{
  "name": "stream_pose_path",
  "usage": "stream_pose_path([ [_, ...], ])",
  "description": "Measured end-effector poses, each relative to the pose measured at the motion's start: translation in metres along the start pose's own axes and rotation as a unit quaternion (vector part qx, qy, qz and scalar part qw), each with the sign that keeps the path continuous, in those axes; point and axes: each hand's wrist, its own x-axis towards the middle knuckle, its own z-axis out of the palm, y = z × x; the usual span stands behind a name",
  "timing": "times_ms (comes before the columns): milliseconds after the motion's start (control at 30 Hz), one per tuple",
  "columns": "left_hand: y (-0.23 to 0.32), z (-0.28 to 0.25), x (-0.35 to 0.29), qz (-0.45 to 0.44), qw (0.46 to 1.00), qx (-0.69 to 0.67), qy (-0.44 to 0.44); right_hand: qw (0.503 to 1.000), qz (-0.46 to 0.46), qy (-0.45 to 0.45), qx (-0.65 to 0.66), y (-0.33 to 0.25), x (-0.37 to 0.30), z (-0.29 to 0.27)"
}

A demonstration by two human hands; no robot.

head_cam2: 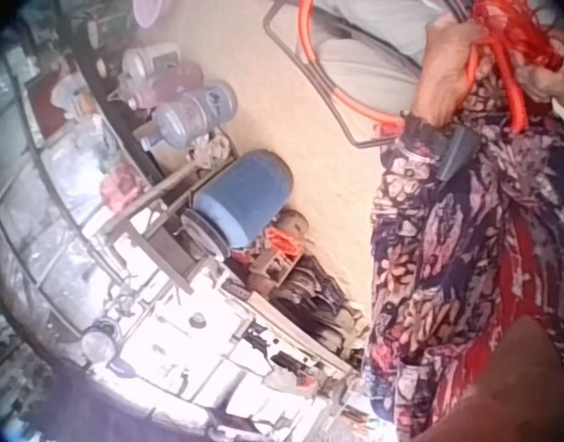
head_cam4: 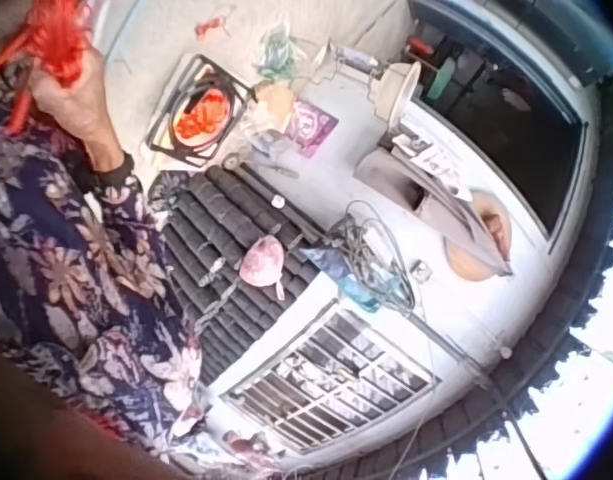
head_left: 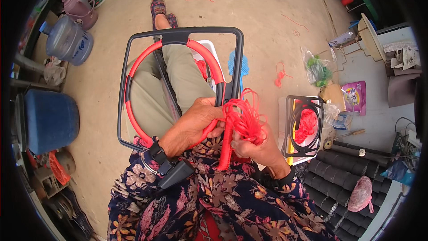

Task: Wrapping a red plastic string around a black and red frame.

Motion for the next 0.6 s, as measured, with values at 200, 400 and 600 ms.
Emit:
stream_pose_path([
  [200,0.002,0.002,-0.014,-0.008,0.999,0.040,0.006,0.995,0.014,-0.016,0.093,0.000,-0.017,-0.008],
  [400,0.008,0.001,-0.020,0.036,0.999,0.027,0.016,0.983,0.028,0.020,0.178,-0.003,-0.017,-0.013],
  [600,0.037,0.001,-0.040,0.102,0.994,0.027,-0.025,0.989,-0.009,-0.007,0.145,-0.018,0.002,-0.022],
])
